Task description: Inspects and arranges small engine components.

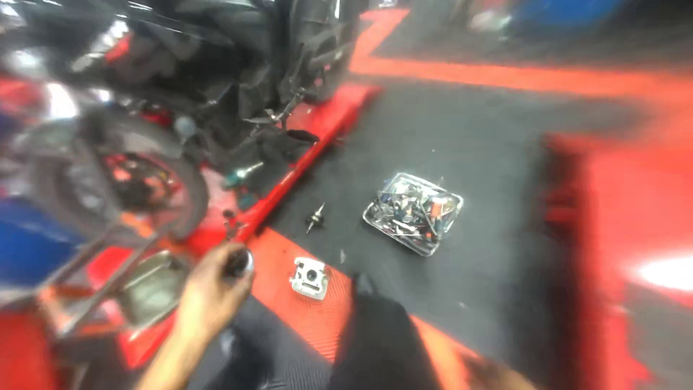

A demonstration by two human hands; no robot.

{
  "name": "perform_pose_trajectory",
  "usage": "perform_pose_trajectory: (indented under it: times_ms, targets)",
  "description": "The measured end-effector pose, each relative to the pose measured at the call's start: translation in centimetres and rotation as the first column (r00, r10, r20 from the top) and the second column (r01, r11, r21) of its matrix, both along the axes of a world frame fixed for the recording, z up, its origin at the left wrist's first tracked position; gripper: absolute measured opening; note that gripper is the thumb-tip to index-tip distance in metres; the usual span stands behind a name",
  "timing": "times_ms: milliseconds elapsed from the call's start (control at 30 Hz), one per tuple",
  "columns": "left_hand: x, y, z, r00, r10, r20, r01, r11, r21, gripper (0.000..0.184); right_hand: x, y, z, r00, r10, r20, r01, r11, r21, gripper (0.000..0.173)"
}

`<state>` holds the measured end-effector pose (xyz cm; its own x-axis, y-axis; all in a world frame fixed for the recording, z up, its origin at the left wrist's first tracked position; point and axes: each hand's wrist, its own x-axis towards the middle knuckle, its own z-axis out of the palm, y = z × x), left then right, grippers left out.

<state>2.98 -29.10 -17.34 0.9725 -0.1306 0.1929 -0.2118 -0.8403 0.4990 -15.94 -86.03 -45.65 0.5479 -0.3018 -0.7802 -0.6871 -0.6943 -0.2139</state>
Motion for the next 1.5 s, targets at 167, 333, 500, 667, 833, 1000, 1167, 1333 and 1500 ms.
perform_pose_trajectory:
  times_ms: [167, 333, 500, 667, 833, 1000, 1167, 1333, 1500]
  targets:
    - [5.9, -9.5, -16.0, 0.978, -0.206, 0.032, 0.208, 0.973, -0.101, 0.043, 11.7, 1.7, -13.9, 0.989, 0.146, 0.013, -0.146, 0.989, 0.016, 0.051]
    - [9.8, -18.9, -31.0, 0.936, -0.328, -0.131, 0.298, 0.933, -0.203, 0.036, 21.1, 3.6, -20.7, 0.959, 0.274, 0.076, -0.267, 0.959, -0.092, 0.054]
    - [11.2, -24.9, -40.5, 0.871, -0.428, -0.243, 0.371, 0.895, -0.247, 0.039, 26.1, 8.0, -18.7, 0.943, -0.150, 0.297, -0.085, 0.755, 0.651, 0.072]
    - [12.6, -27.7, -42.8, 0.784, -0.528, -0.327, 0.487, 0.849, -0.205, 0.038, 26.8, 9.4, -18.3, 0.873, -0.487, -0.016, 0.052, 0.061, 0.997, 0.063]
    - [15.0, -27.6, -42.0, 0.605, -0.616, -0.505, 0.568, 0.778, -0.268, 0.034, 26.9, 7.3, -19.4, 0.913, -0.407, -0.022, 0.082, 0.130, 0.988, 0.056]
    - [15.9, -27.3, -42.8, 0.486, -0.559, -0.672, 0.175, 0.816, -0.551, 0.042, 26.1, 6.1, -20.4, 0.902, -0.412, -0.131, 0.128, -0.035, 0.991, 0.049]
    - [14.0, -28.4, -46.1, 0.433, -0.494, -0.754, -0.558, 0.510, -0.655, 0.043, 26.1, 5.1, -19.6, 0.879, -0.459, -0.130, 0.154, 0.015, 0.988, 0.052]
    - [13.3, -31.5, -47.7, 0.288, -0.450, -0.845, -0.831, 0.321, -0.454, 0.052, 26.7, 4.8, -16.9, 0.891, -0.428, 0.152, 0.025, 0.380, 0.925, 0.058]
    - [13.3, -33.9, -47.9, 0.256, -0.639, -0.725, -0.860, 0.191, -0.473, 0.082, 27.5, 7.6, -15.0, 0.742, 0.157, 0.652, -0.371, 0.906, 0.204, 0.052]
